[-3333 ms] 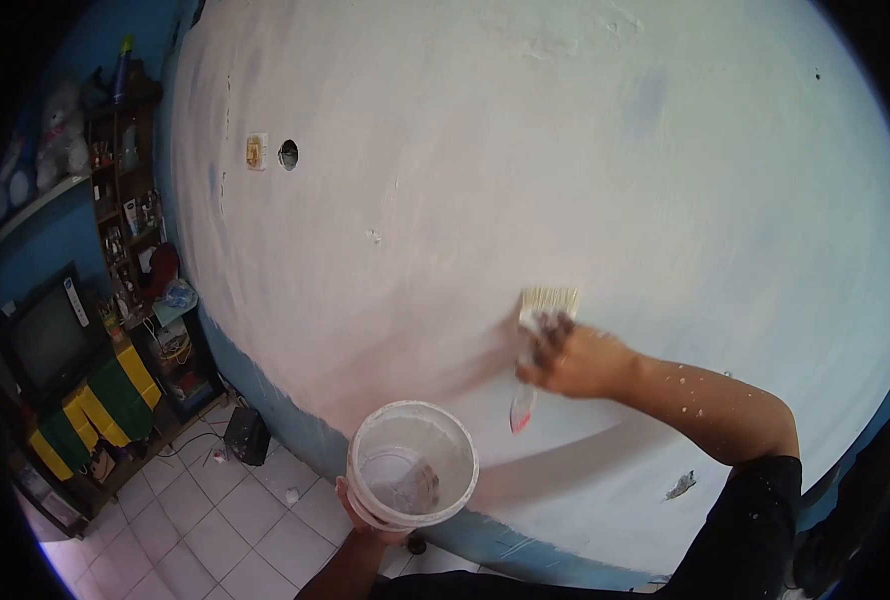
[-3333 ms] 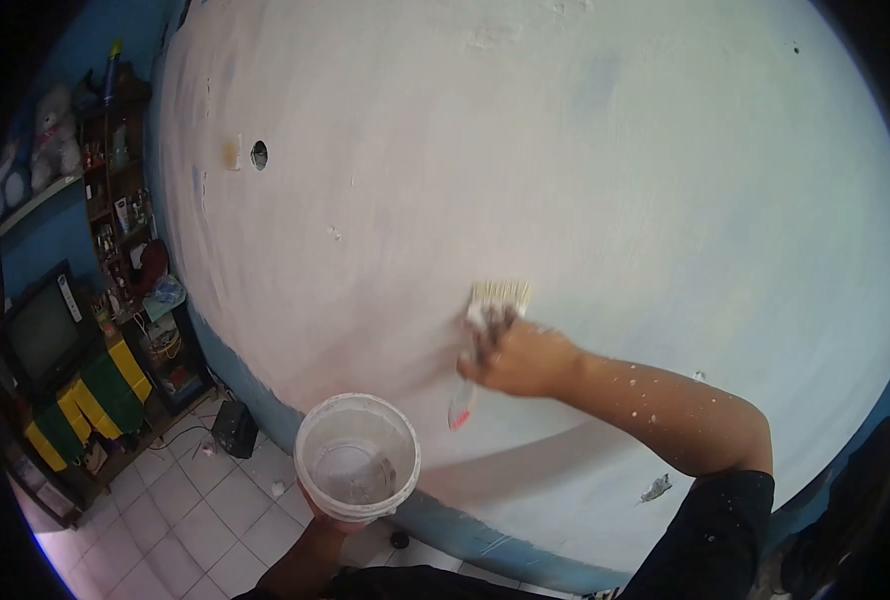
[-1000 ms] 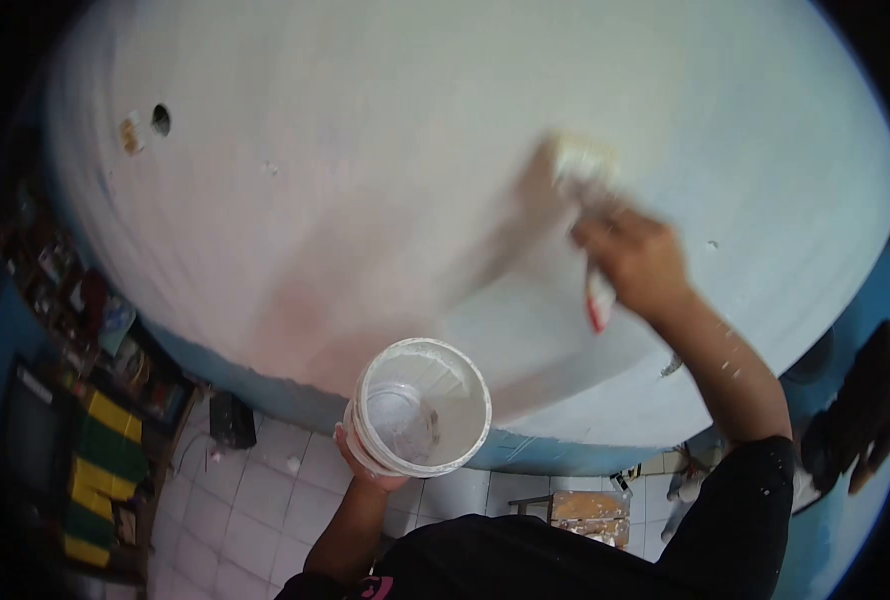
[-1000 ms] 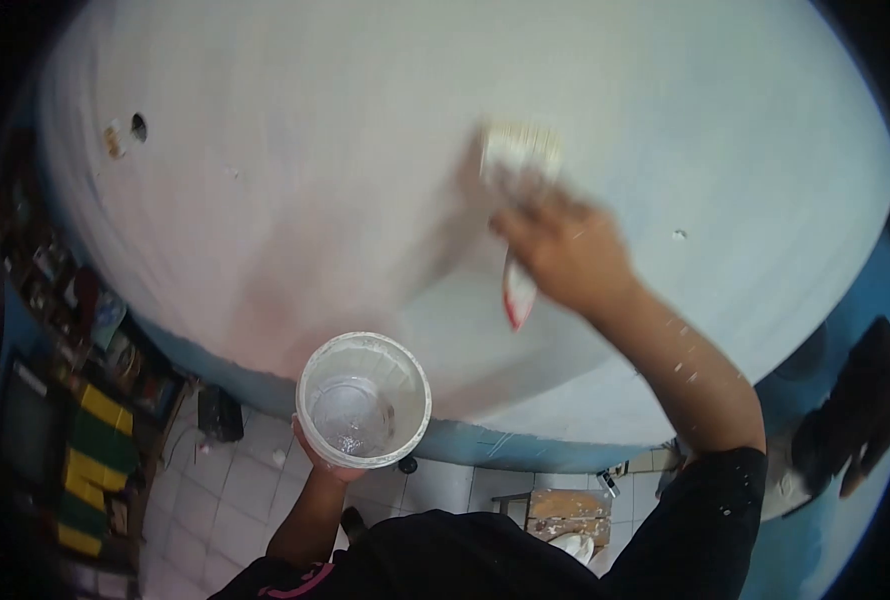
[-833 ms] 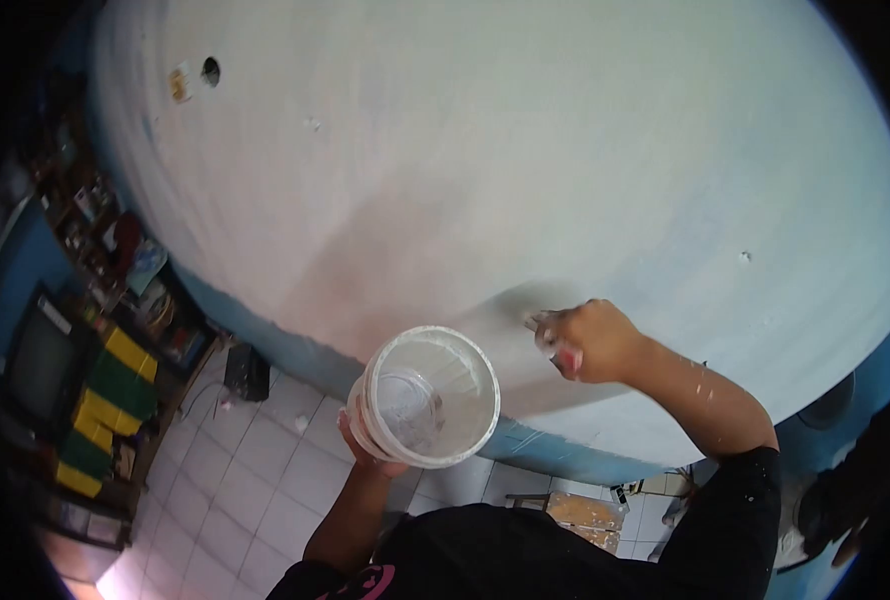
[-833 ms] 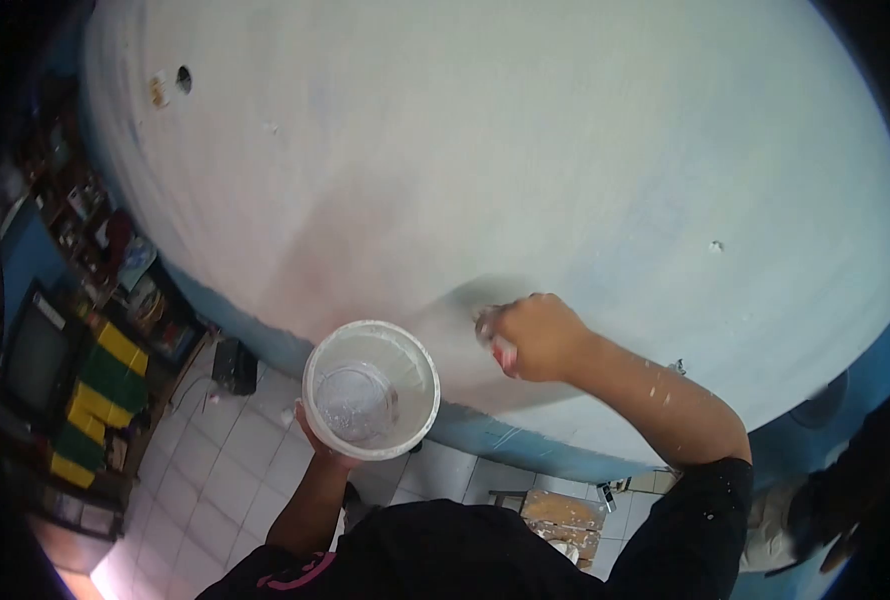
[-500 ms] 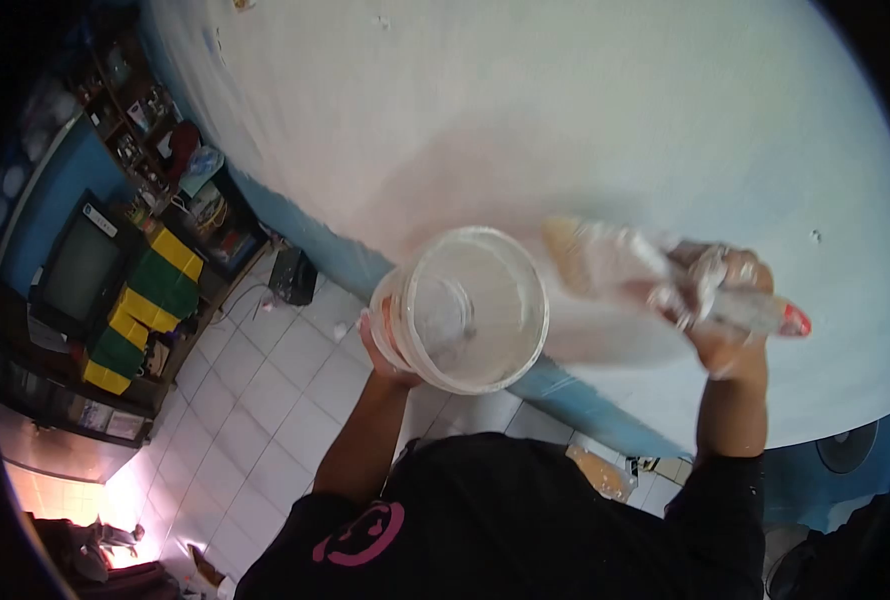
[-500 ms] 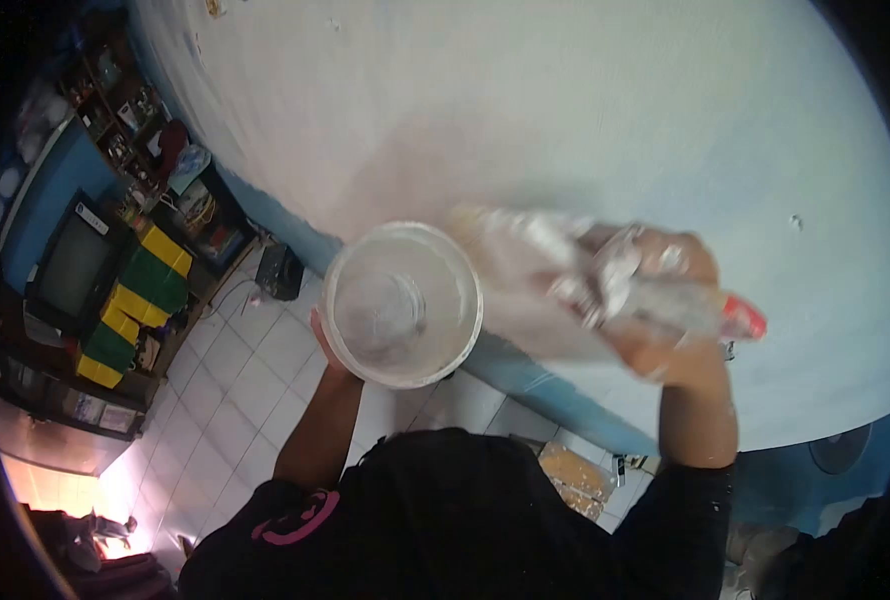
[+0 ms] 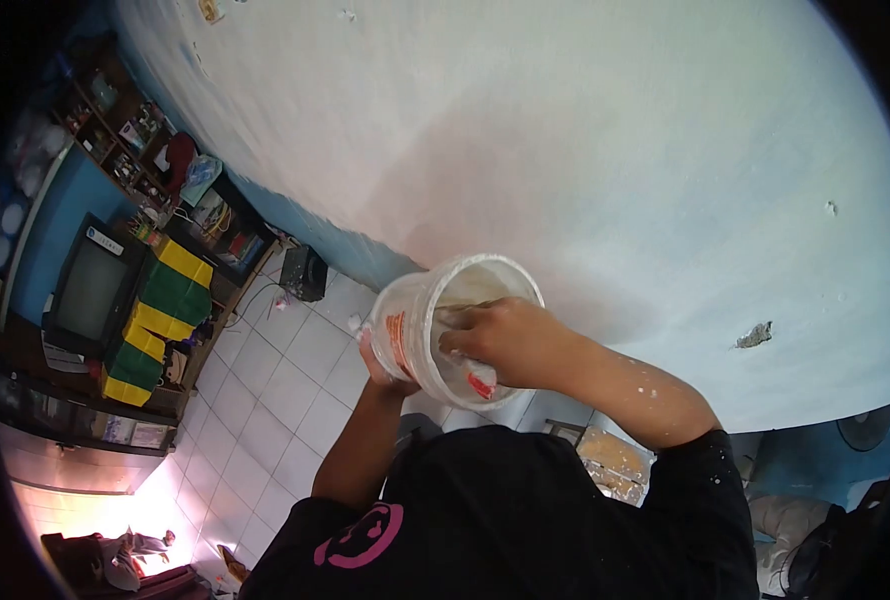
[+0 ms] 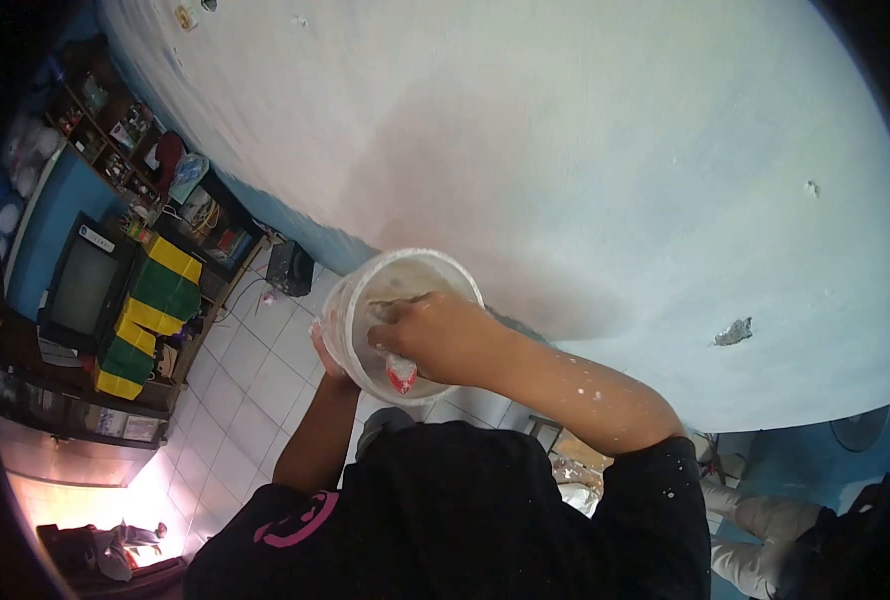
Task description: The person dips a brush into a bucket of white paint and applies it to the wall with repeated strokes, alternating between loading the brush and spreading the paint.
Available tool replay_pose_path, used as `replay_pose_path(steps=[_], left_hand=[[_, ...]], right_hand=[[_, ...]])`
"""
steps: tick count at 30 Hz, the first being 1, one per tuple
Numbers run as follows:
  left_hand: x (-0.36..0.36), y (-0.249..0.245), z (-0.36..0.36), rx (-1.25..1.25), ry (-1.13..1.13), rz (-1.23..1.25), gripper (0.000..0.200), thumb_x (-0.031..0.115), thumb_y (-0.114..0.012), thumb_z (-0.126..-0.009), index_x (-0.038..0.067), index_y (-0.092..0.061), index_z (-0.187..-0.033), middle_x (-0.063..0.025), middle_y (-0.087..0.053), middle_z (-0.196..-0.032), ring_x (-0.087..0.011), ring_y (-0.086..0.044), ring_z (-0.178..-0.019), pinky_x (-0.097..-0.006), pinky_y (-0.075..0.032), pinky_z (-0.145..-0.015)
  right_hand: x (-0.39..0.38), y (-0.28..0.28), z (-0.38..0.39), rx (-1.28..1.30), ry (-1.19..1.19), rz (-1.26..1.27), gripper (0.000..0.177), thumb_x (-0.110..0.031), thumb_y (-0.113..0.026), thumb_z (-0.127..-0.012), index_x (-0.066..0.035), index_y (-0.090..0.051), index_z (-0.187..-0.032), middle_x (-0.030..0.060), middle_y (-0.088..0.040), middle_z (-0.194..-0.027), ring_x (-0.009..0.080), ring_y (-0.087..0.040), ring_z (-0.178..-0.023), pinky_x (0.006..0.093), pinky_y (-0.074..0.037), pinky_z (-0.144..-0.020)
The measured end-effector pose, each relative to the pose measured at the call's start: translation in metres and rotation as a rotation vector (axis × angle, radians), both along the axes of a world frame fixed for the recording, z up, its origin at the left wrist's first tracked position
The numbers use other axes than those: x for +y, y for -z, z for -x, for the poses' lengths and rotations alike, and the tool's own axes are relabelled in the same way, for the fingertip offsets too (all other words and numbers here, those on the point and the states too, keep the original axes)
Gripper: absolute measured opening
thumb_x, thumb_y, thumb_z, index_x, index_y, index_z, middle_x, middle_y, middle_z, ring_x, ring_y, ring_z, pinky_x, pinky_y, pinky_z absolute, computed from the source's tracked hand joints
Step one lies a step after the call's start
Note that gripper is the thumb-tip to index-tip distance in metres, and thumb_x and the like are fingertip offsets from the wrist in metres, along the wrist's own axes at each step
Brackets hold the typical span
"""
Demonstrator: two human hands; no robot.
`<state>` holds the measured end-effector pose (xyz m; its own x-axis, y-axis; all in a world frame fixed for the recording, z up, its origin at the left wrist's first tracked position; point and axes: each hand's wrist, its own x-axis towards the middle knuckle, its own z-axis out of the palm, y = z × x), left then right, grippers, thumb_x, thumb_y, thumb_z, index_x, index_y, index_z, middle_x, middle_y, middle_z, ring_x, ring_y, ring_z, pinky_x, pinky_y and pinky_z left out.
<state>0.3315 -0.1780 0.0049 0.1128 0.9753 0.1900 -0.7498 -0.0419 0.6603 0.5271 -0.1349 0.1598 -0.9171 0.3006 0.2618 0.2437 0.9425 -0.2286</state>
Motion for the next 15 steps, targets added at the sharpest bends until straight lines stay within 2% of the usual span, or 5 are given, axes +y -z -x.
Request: replay_pose_path(steps=[4,7,10,13,15], left_hand=[[-0.014,0.026,0.012,-0.387,0.293,-0.036,0.082,0.067,-0.028,-0.082,0.01,-0.023,-0.141,-0.0152,-0.032,-0.141,-0.0321,-0.035,-0.127,-0.0478,-0.032,-0.103],[-0.019,0.039,0.041,-0.39,0.291,0.044,0.085,0.064,-0.041,-0.078,0.008,-0.024,-0.14,-0.0156,-0.034,-0.14,-0.032,-0.037,-0.126,-0.0513,-0.036,-0.1],[-0.015,0.026,0.076,-0.363,0.332,-0.004,0.085,0.059,-0.05,-0.074,0.007,-0.029,-0.138,-0.0165,-0.037,-0.137,-0.0329,-0.041,-0.123,-0.0508,-0.038,-0.098],[-0.023,0.046,0.118,-0.265,0.179,0.076,0.085,0.055,-0.056,-0.07,0.005,-0.033,-0.135,-0.0171,-0.04,-0.135,-0.0337,-0.044,-0.121,-0.0503,-0.039,-0.098],[-0.025,0.062,0.15,-0.199,0.09,0.119,0.087,0.053,-0.06,-0.068,0.006,-0.033,-0.135,-0.0165,-0.04,-0.135,-0.0341,-0.042,-0.122,-0.051,-0.038,-0.099]], right_hand=[[0.016,0.048,0.036,-0.037,-0.045,-0.073,0.024,-0.011,-0.064,-0.066,-0.007,-0.065,-0.089,0.0126,-0.064,-0.091,0.0294,-0.063,-0.082,0.0379,-0.051,-0.074],[0.015,0.061,0.071,-0.329,0.149,0.027,0.027,-0.017,-0.067,-0.066,-0.011,-0.067,-0.092,0.0146,-0.065,-0.091,0.0283,-0.064,-0.086,0.0365,-0.052,-0.074],[0.014,0.073,0.107,-0.349,0.223,0.177,0.029,-0.021,-0.07,-0.065,-0.008,-0.067,-0.091,0.014,-0.065,-0.092,0.0306,-0.062,-0.089,0.0394,-0.05,-0.078],[0.023,0.101,0.141,-0.047,0.264,0.446,0.037,-0.024,-0.072,-0.063,-0.005,-0.065,-0.093,0.0174,-0.063,-0.096,0.0345,-0.06,-0.093,0.0416,-0.047,-0.083],[0.024,0.112,0.163,-0.026,0.299,0.591,0.041,-0.023,-0.072,-0.062,-0.004,-0.064,-0.097,0.0189,-0.062,-0.1,0.0361,-0.058,-0.095,0.0415,-0.045,-0.086]])
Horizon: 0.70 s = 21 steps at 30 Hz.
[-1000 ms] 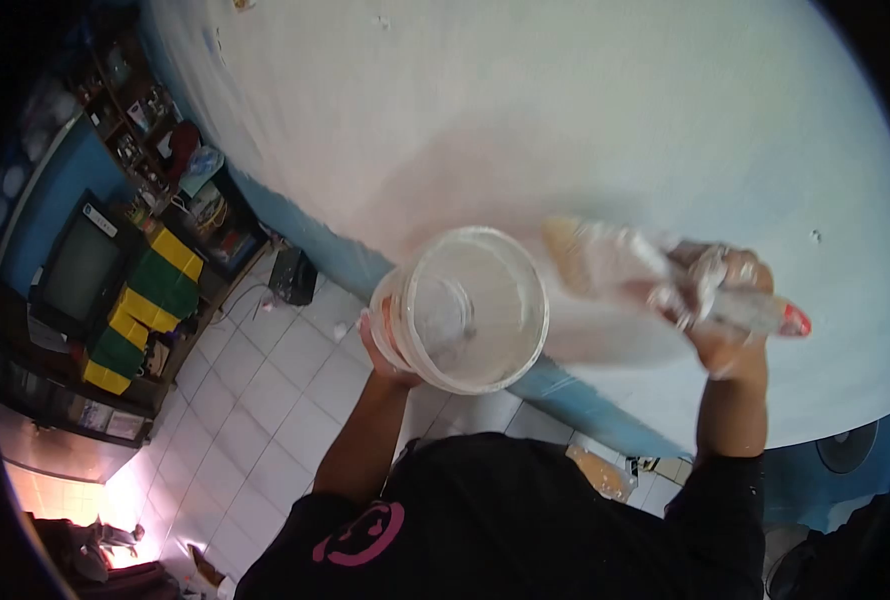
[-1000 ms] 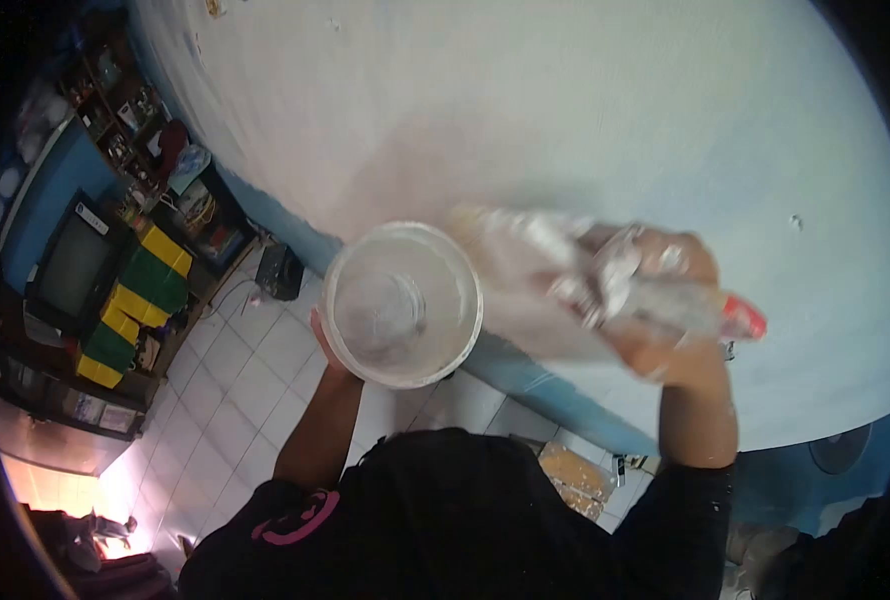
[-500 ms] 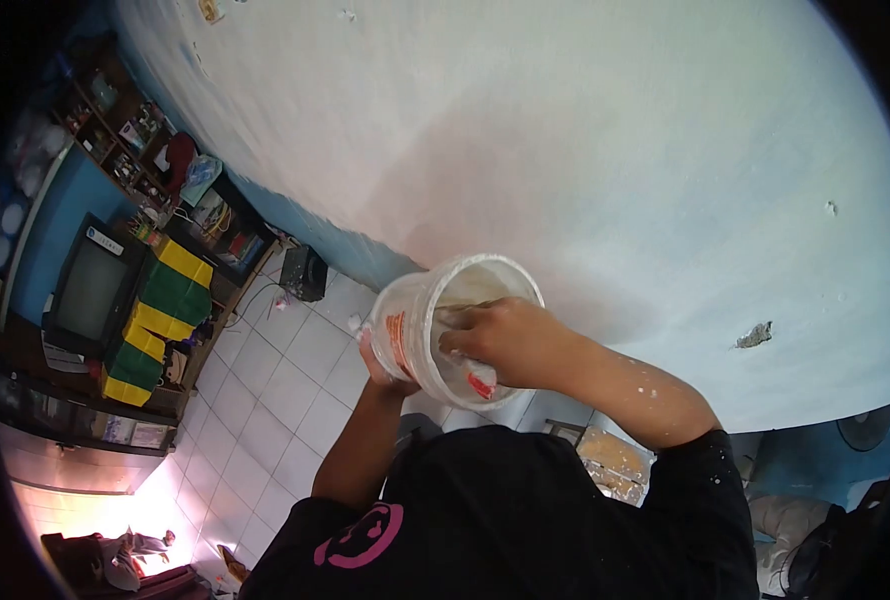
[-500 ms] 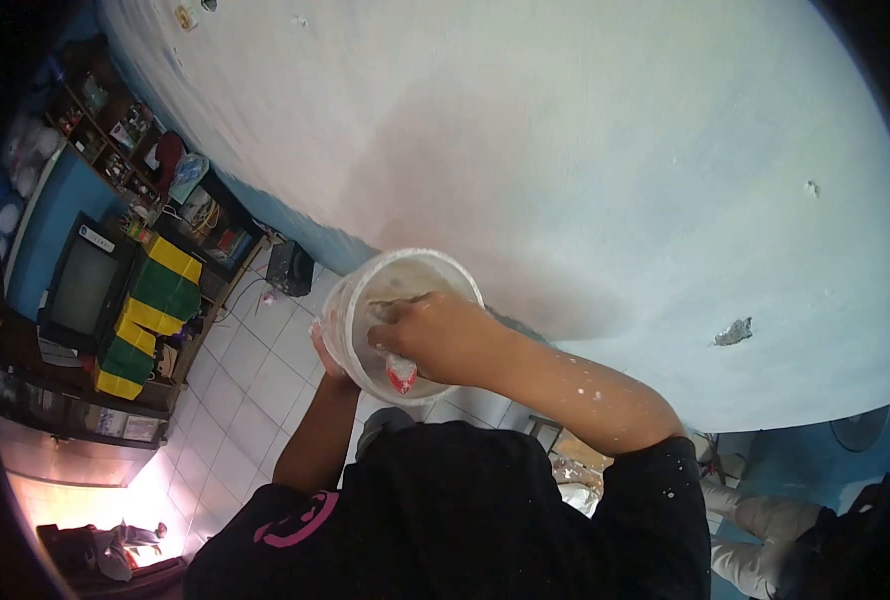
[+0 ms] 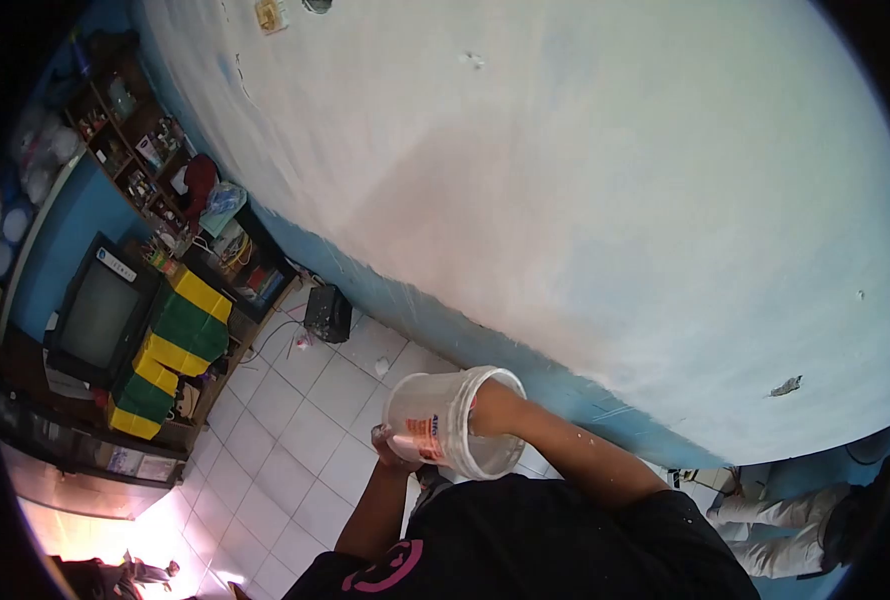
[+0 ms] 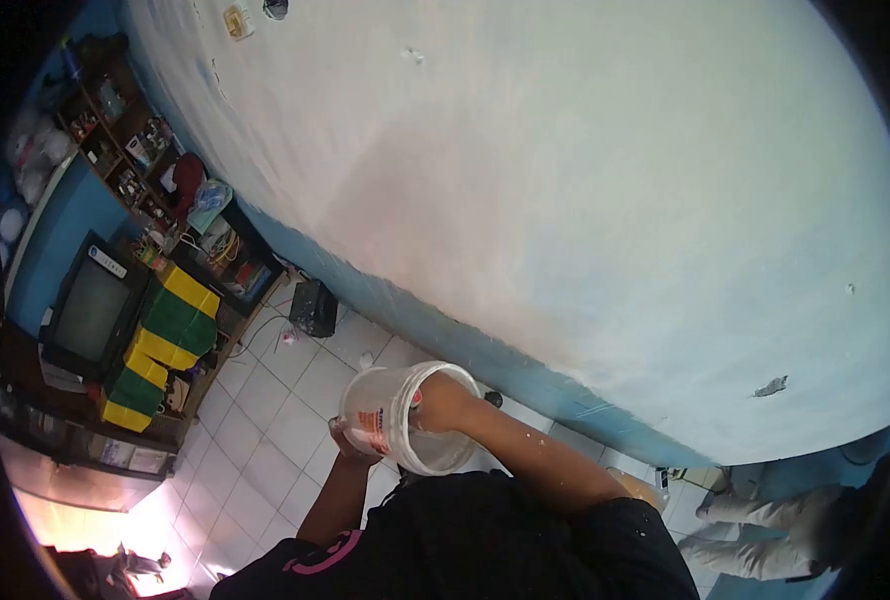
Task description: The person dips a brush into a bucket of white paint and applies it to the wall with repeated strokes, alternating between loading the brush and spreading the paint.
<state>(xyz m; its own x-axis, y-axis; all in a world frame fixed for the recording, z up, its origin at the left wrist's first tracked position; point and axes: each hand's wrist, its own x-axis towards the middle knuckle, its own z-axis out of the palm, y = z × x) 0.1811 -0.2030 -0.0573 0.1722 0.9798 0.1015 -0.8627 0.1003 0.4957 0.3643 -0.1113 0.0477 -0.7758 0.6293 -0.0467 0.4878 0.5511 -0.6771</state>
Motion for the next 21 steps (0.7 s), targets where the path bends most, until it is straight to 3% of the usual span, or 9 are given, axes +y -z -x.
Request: replay_pose_path(steps=[5,8,11,12,16,19,21], left_hand=[[0.031,0.003,0.047,-0.087,0.09,0.004,0.087,0.053,-0.06,-0.068,0.007,-0.033,-0.136,-0.0163,-0.04,-0.135,-0.0342,-0.042,-0.122,-0.0513,-0.037,-0.1],[0.052,0.003,0.06,-0.154,0.174,0.008,0.087,0.053,-0.06,-0.067,0.007,-0.033,-0.136,-0.0161,-0.04,-0.135,-0.0342,-0.042,-0.123,-0.0515,-0.037,-0.1],[0.067,0.005,0.072,-0.199,0.261,0.022,0.087,0.053,-0.06,-0.067,0.007,-0.032,-0.136,-0.0159,-0.039,-0.136,-0.0342,-0.042,-0.123,-0.0517,-0.037,-0.1],[0.069,0.007,0.073,-0.215,0.286,0.033,0.087,0.053,-0.06,-0.067,0.007,-0.032,-0.136,-0.0159,-0.039,-0.136,-0.0342,-0.042,-0.123,-0.0518,-0.037,-0.1],[0.078,0.014,0.079,-0.237,0.318,0.067,0.087,0.053,-0.06,-0.067,0.008,-0.032,-0.136,-0.0156,-0.039,-0.136,-0.0342,-0.041,-0.123,-0.052,-0.036,-0.1],[0.092,0.008,0.078,-0.215,0.317,0.078,0.087,0.053,-0.06,-0.067,0.008,-0.032,-0.136,-0.0154,-0.039,-0.136,-0.0342,-0.041,-0.123,-0.0522,-0.036,-0.1],[0.104,-0.009,0.073,-0.168,0.311,0.089,0.088,0.054,-0.059,-0.067,0.009,-0.031,-0.137,-0.0151,-0.039,-0.136,-0.0342,-0.042,-0.123,-0.0525,-0.036,-0.101]], right_hand=[[0.007,-0.018,0.035,0.107,0.064,0.093,0.044,-0.017,-0.071,-0.063,-0.004,-0.062,-0.105,0.0183,-0.059,-0.108,0.0341,-0.054,-0.104,0.0398,-0.04,-0.094],[0.017,0.015,0.049,0.182,0.089,-0.016,0.043,-0.014,-0.07,-0.063,-0.004,-0.062,-0.104,0.0185,-0.06,-0.107,0.0344,-0.055,-0.103,0.0402,-0.041,-0.092],[0.009,-0.003,0.052,0.237,0.285,0.131,0.039,-0.011,-0.07,-0.062,-0.003,-0.062,-0.099,0.02,-0.061,-0.099,0.0365,-0.057,-0.095,0.0412,-0.045,-0.086],[0.009,-0.001,0.053,0.239,0.334,0.035,0.037,-0.011,-0.07,-0.062,-0.002,-0.063,-0.097,0.0203,-0.062,-0.094,0.0378,-0.058,-0.091,0.0409,-0.046,-0.083],[0.001,-0.003,0.05,0.178,0.385,0.091,0.032,-0.01,-0.069,-0.064,0.0,-0.062,-0.094,0.0218,-0.062,-0.092,0.0397,-0.059,-0.087,0.0405,-0.048,-0.079],[-0.003,-0.034,0.046,0.283,0.373,0.098,0.026,-0.005,-0.065,-0.064,-0.001,-0.062,-0.09,0.0192,-0.063,-0.09,0.0384,-0.06,-0.084,0.0388,-0.049,-0.075],[0.0,-0.035,0.034,0.418,0.417,0.059,0.023,-0.004,-0.065,-0.066,-0.003,-0.062,-0.088,0.0159,-0.064,-0.089,0.0324,-0.063,-0.082,0.0381,-0.049,-0.075]])
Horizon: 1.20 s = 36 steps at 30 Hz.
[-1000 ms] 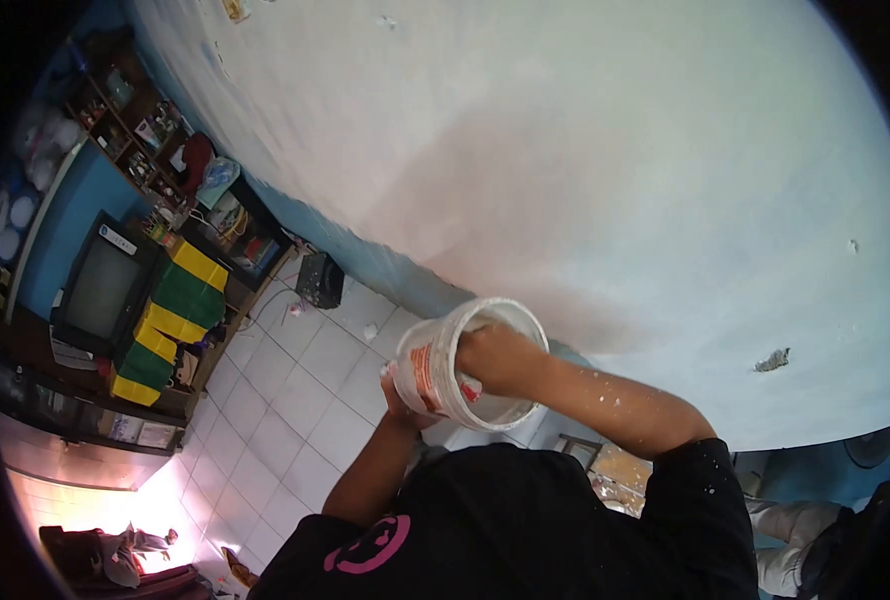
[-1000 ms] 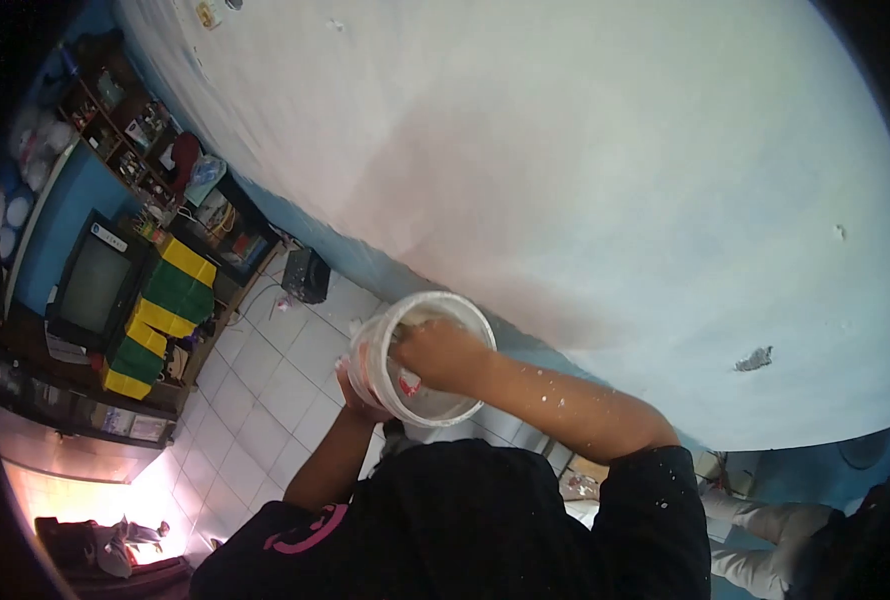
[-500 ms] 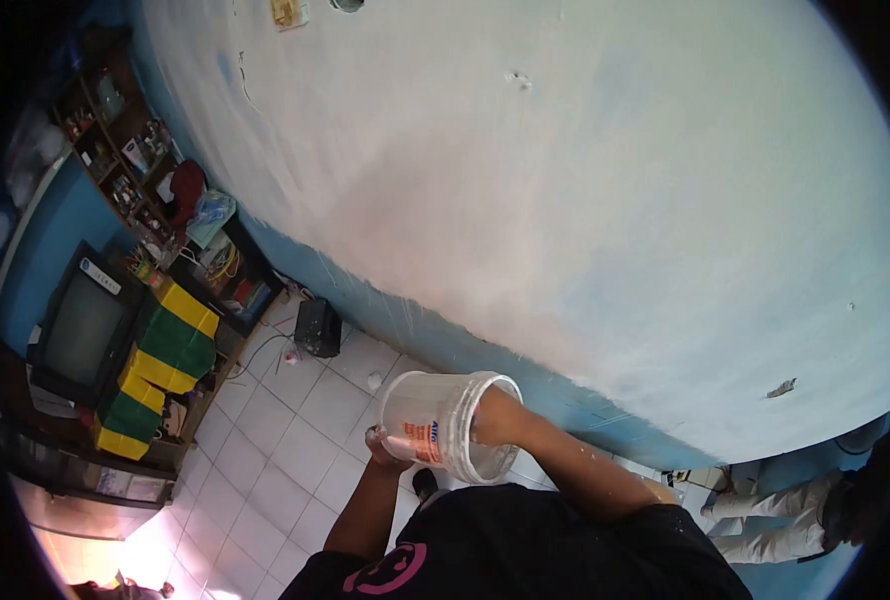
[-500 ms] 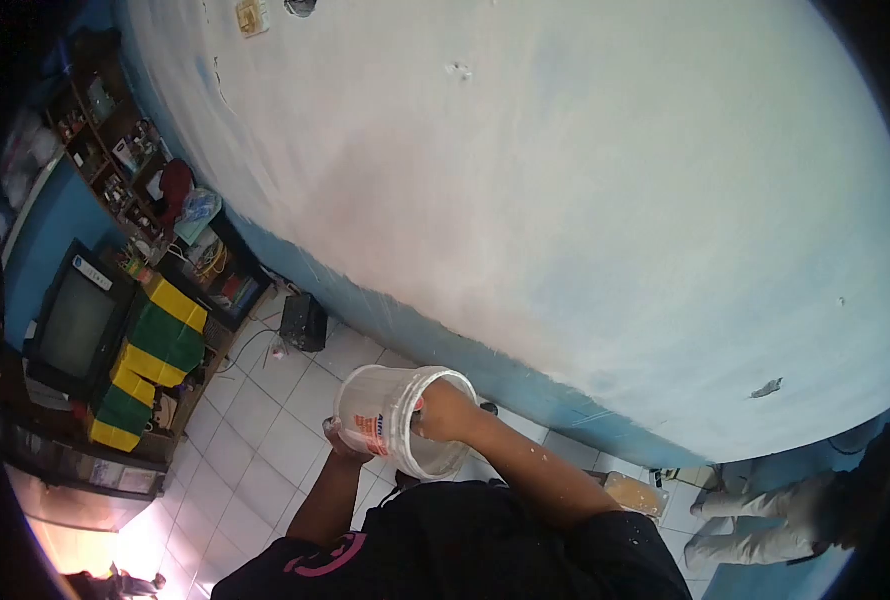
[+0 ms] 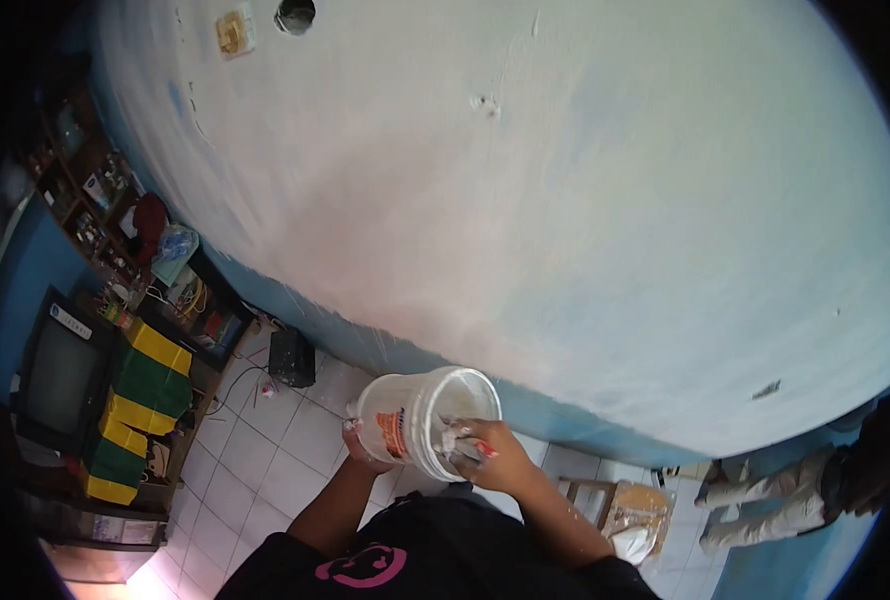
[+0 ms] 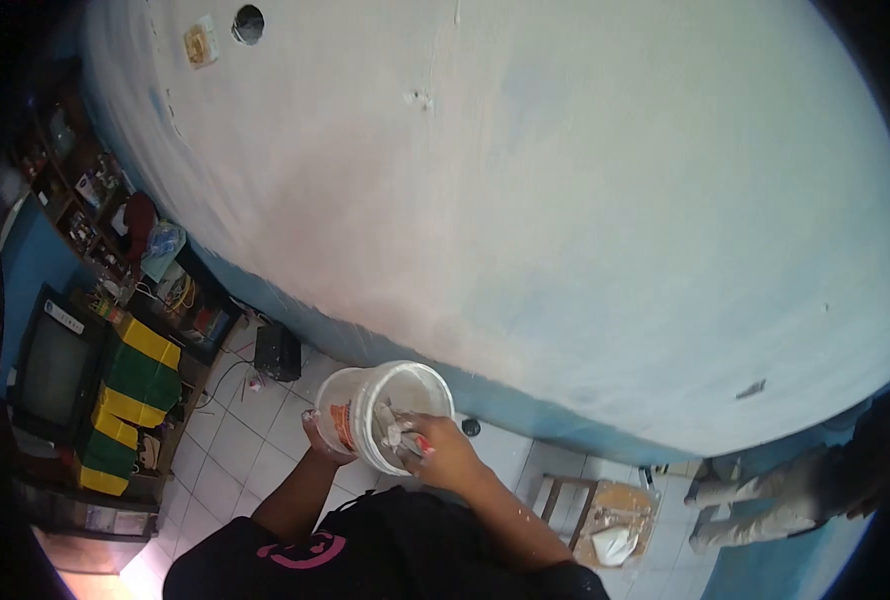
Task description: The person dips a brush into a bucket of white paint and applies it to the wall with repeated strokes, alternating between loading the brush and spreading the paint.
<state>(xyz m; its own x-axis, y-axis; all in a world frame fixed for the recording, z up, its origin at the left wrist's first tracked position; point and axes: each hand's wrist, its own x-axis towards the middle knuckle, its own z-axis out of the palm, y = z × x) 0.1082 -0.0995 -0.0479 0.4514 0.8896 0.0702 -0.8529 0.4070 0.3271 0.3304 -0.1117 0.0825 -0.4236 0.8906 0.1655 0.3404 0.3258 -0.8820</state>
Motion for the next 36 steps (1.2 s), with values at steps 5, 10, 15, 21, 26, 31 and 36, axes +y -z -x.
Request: replay_pose_path(steps=[5,10,15,21,26,31,36], left_hand=[[0.027,-0.028,0.008,0.178,-0.065,0.012,0.094,0.063,-0.057,-0.066,0.013,-0.027,-0.139,-0.0141,-0.035,-0.139,-0.0344,-0.041,-0.123,-0.0546,-0.034,-0.101],[0.036,-0.047,0.027,0.114,-0.131,0.045,0.09,0.056,-0.057,-0.064,0.012,-0.029,-0.138,-0.0157,-0.038,-0.135,-0.0379,-0.041,-0.121,-0.0576,-0.037,-0.095],[0.055,-0.03,0.051,0.115,-0.211,0.032,0.09,0.058,-0.056,-0.065,0.013,-0.029,-0.138,-0.0139,-0.037,-0.136,-0.0364,-0.038,-0.123,-0.058,-0.035,-0.097],[0.084,-0.043,0.102,0.085,-0.242,-0.004,0.098,0.067,-0.061,-0.061,0.022,-0.026,-0.14,-0.0113,-0.026,-0.142,-0.0366,-0.031,-0.127,-0.0587,-0.032,-0.101],[0.102,-0.017,0.163,0.075,-0.178,-0.014,0.099,0.07,-0.057,-0.062,0.022,-0.021,-0.141,-0.0119,-0.023,-0.143,-0.037,-0.029,-0.129,-0.0569,-0.029,-0.103],[0.109,-0.017,0.19,0.077,-0.213,0.027,0.096,0.071,-0.049,-0.068,0.017,-0.017,-0.142,-0.0148,-0.022,-0.143,-0.0375,-0.03,-0.128,-0.0551,-0.033,-0.101],[0.109,-0.014,0.218,0.158,-0.182,-0.018,0.096,0.075,-0.043,-0.068,0.018,-0.02,-0.142,-0.015,-0.022,-0.143,-0.0379,-0.031,-0.127,-0.0552,-0.035,-0.099]], right_hand=[[0.028,0.04,-0.03,1.078,0.123,0.166,0.015,-0.005,-0.061,-0.079,-0.008,-0.055,-0.092,0.0093,-0.061,-0.091,0.0252,-0.064,-0.081,0.0425,-0.054,-0.075],[0.058,0.023,-0.039,1.644,0.373,0.487,0.023,-0.003,-0.055,-0.084,-0.005,-0.048,-0.105,0.0127,-0.059,-0.098,0.0216,-0.064,-0.079,0.0387,-0.06,-0.07],[0.07,0.018,-0.02,1.254,0.579,0.274,0.025,-0.002,-0.059,-0.081,-0.005,-0.052,-0.105,0.0138,-0.062,-0.095,0.0233,-0.065,-0.081,0.0359,-0.059,-0.064],[0.115,-0.063,0.023,-0.171,0.519,-0.806,0.007,-0.002,-0.062,-0.078,-0.002,-0.059,-0.072,0.0227,-0.064,-0.099,0.0275,-0.067,-0.08,0.0312,-0.056,-0.066],[0.157,-0.097,0.064,-0.079,0.499,-1.186,0.006,0.006,-0.057,-0.078,0.0,-0.059,-0.078,0.0246,-0.059,-0.11,0.0294,-0.062,-0.097,0.0341,-0.053,-0.079],[0.162,0.004,0.094,-0.678,0.307,-0.769,0.011,-0.01,-0.061,-0.068,-0.012,-0.063,-0.078,0.0095,-0.062,-0.109,0.0272,-0.056,-0.108,0.0435,-0.045,-0.093],[0.154,0.034,0.113,-0.585,0.344,-0.278,0.019,-0.009,-0.06,-0.064,-0.014,-0.06,-0.083,0.0088,-0.064,-0.089,0.0318,-0.061,-0.082,0.0393,-0.049,-0.072]])
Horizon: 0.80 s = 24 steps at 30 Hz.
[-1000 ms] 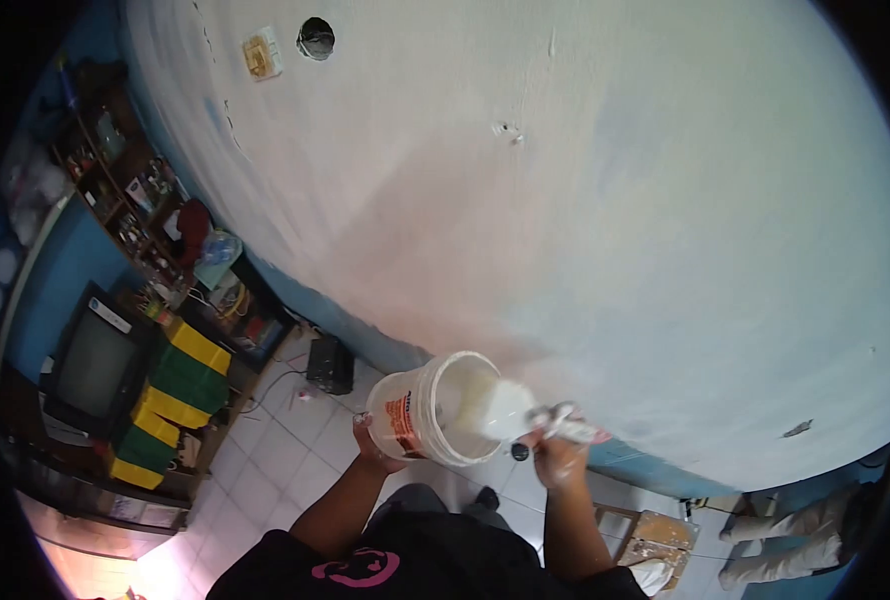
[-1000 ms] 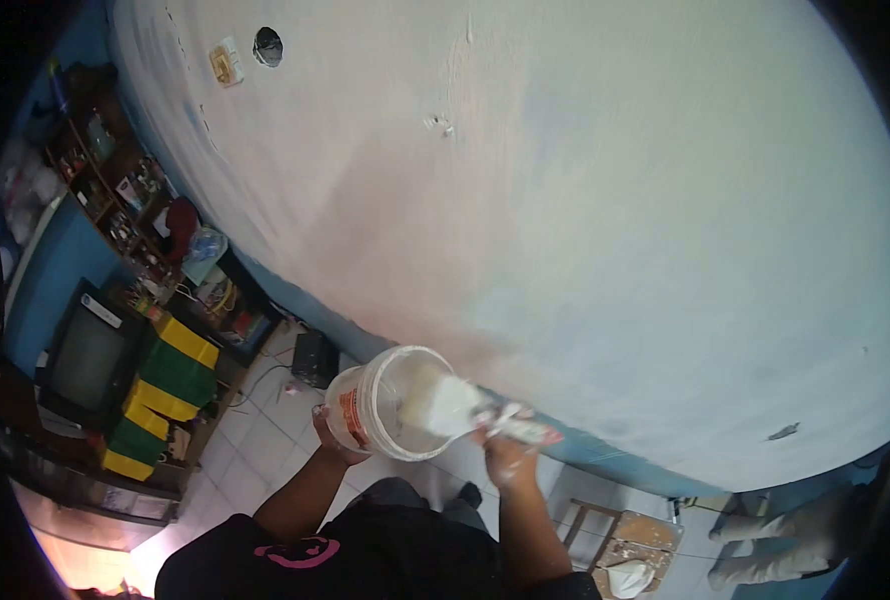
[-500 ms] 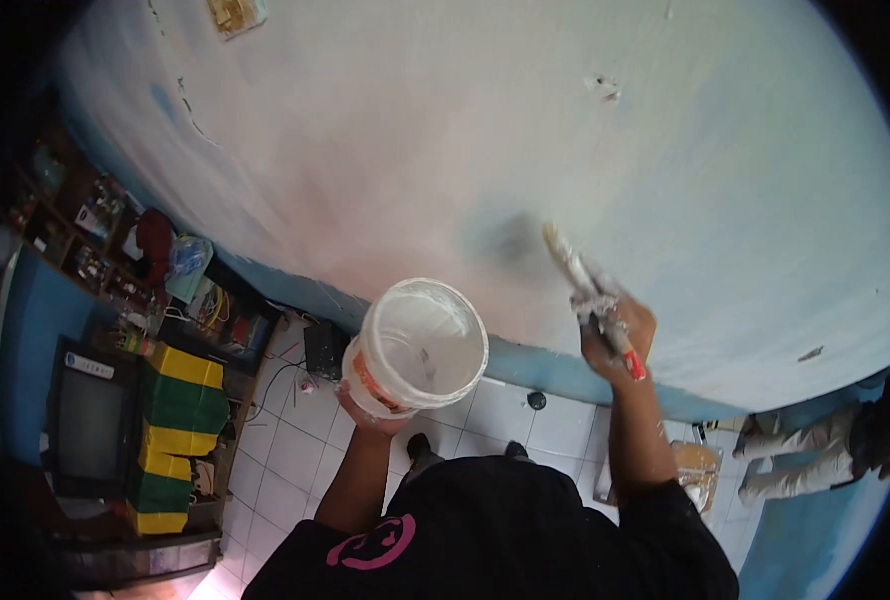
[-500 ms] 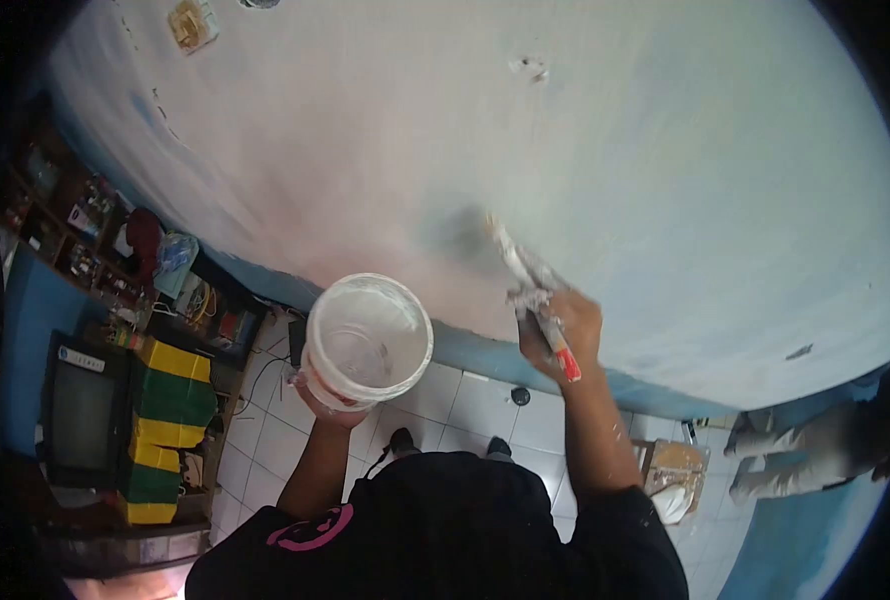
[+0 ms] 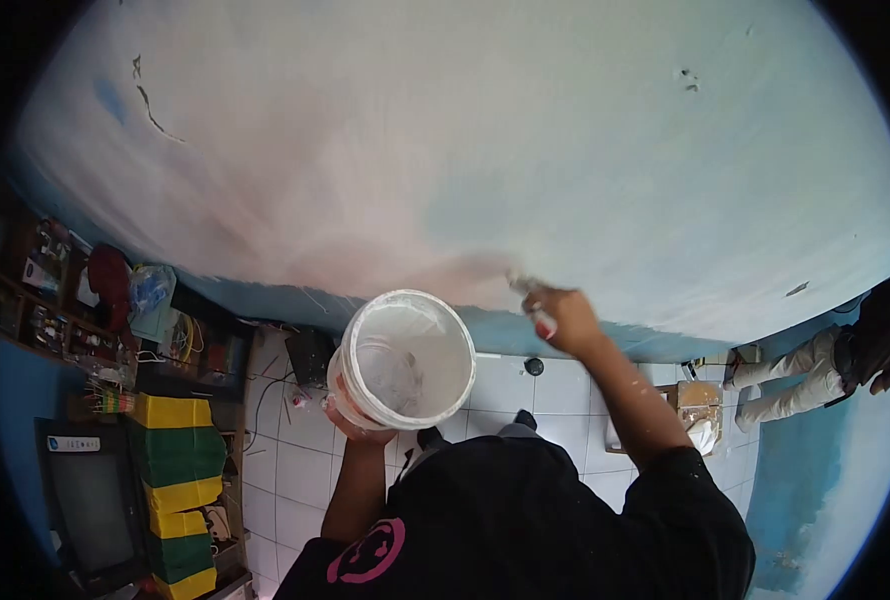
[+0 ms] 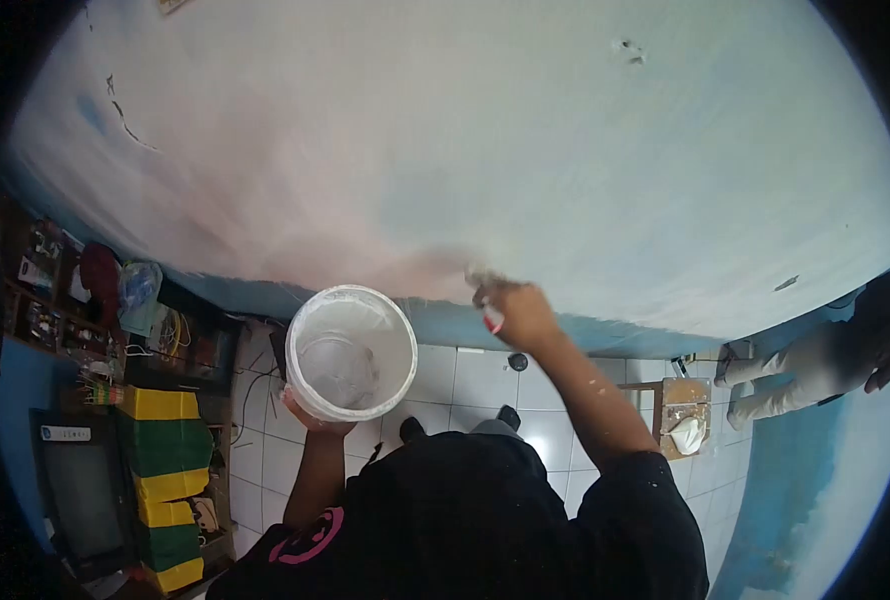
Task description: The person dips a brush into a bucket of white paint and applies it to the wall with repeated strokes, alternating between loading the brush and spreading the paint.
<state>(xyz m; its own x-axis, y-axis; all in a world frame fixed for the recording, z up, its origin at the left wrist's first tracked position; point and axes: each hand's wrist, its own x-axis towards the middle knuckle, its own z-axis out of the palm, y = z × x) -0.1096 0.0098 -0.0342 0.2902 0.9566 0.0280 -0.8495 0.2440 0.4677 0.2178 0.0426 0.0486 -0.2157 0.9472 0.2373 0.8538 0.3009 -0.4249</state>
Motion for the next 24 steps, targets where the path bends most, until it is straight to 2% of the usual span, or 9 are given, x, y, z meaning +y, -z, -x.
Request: replay_pose_path(steps=[3,4,7,11,12,13,18,20,24], left_hand=[[-0.003,0.003,0.013,0.017,0.052,-0.011,0.097,0.077,-0.041,-0.068,0.018,-0.02,-0.142,-0.015,-0.022,-0.143,-0.038,-0.031,-0.127,-0.0552,-0.035,-0.099],[-0.002,0.004,0.016,0.015,0.078,-0.014,0.098,0.078,-0.04,-0.068,0.018,-0.02,-0.142,-0.015,-0.022,-0.143,-0.038,-0.031,-0.127,-0.0552,-0.035,-0.099],[-0.002,0.014,0.023,0.05,0.084,-0.012,0.101,0.08,-0.04,-0.066,0.017,-0.021,-0.142,-0.0148,-0.023,-0.143,-0.0377,-0.032,-0.127,-0.055,-0.035,-0.099],[-0.001,0.018,0.034,0.091,0.061,-0.013,0.101,0.079,-0.043,-0.065,0.016,-0.022,-0.141,-0.0144,-0.026,-0.142,-0.0374,-0.035,-0.125,-0.0551,-0.036,-0.099],[-0.001,0.016,0.035,0.097,0.06,-0.009,0.101,0.078,-0.044,-0.065,0.016,-0.023,-0.141,-0.0144,-0.027,-0.142,-0.0372,-0.035,-0.125,-0.0553,-0.036,-0.098],[-0.002,0.013,0.037,0.107,0.061,-0.003,0.101,0.078,-0.045,-0.065,0.015,-0.023,-0.141,-0.0145,-0.028,-0.141,-0.0371,-0.036,-0.125,-0.0556,-0.036,-0.098],[0.002,0.009,0.055,0.104,0.129,-0.126,0.099,0.074,-0.046,-0.065,0.013,-0.029,-0.14,-0.0139,-0.031,-0.141,-0.0374,-0.033,-0.127,-0.0555,-0.029,-0.102],[0.012,0.007,0.052,-0.033,0.269,-0.205,0.1,0.076,-0.046,-0.063,0.015,-0.029,-0.14,-0.0134,-0.032,-0.141,-0.0372,-0.034,-0.126,-0.0544,-0.032,-0.101],[0.004,0.004,0.038,0.053,0.119,-0.061,0.098,0.076,-0.045,-0.064,0.015,-0.028,-0.139,-0.0148,-0.03,-0.139,-0.0376,-0.036,-0.123,-0.0545,-0.037,-0.097]], right_hand=[[0.012,-0.077,-0.017,0.089,0.013,-0.52,0.01,-0.002,-0.059,-0.066,-0.009,-0.058,-0.072,0.0075,-0.064,-0.081,0.0252,-0.063,-0.074,0.0322,-0.049,-0.064],[0.01,-0.111,-0.01,-0.092,0.186,-0.735,0.013,0.003,-0.061,-0.066,-0.009,-0.057,-0.068,0.008,-0.064,-0.077,0.0238,-0.064,-0.069,0.0304,-0.05,-0.061],[0.023,-0.134,-0.006,-0.041,0.292,-1.236,0.017,0.009,-0.061,-0.069,-0.006,-0.056,-0.063,0.0088,-0.066,-0.075,0.0209,-0.066,-0.072,0.0323,-0.054,-0.068],[0.013,-0.013,0.011,0.031,0.109,-0.566,0.01,-0.004,-0.061,-0.064,-0.011,-0.059,-0.07,0.0119,-0.066,-0.096,0.0278,-0.064,-0.087,0.0378,-0.051,-0.08],[0.008,0.006,0.023,0.09,0.096,-0.162,0.012,-0.003,-0.06,-0.063,-0.011,-0.058,-0.072,0.0107,-0.066,-0.096,0.029,-0.063,-0.087,0.0371,-0.051,-0.077],[0.008,0.022,0.03,0.152,0.148,-0.072,0.013,-0.002,-0.058,-0.063,-0.01,-0.056,-0.073,0.0081,-0.065,-0.085,0.0277,-0.063,-0.081,0.0369,-0.051,-0.074],[0.01,-0.079,-0.003,0.13,0.047,-0.346,0.013,0.001,-0.06,-0.063,-0.008,-0.056,-0.072,0.0072,-0.065,-0.086,0.0246,-0.065,-0.079,0.0345,-0.051,-0.077],[0.007,-0.137,0.009,-0.001,0.068,-0.782,0.016,0.01,-0.054,-0.066,-0.005,-0.056,-0.07,0.0116,-0.063,-0.079,0.0224,-0.064,-0.072,0.0269,-0.051,-0.066],[0.02,-0.083,0.002,-0.075,0.183,-0.864,0.009,0.002,-0.061,-0.065,-0.006,-0.057,-0.068,0.0124,-0.06,-0.108,0.0286,-0.056,-0.103,0.0385,-0.041,-0.094]])
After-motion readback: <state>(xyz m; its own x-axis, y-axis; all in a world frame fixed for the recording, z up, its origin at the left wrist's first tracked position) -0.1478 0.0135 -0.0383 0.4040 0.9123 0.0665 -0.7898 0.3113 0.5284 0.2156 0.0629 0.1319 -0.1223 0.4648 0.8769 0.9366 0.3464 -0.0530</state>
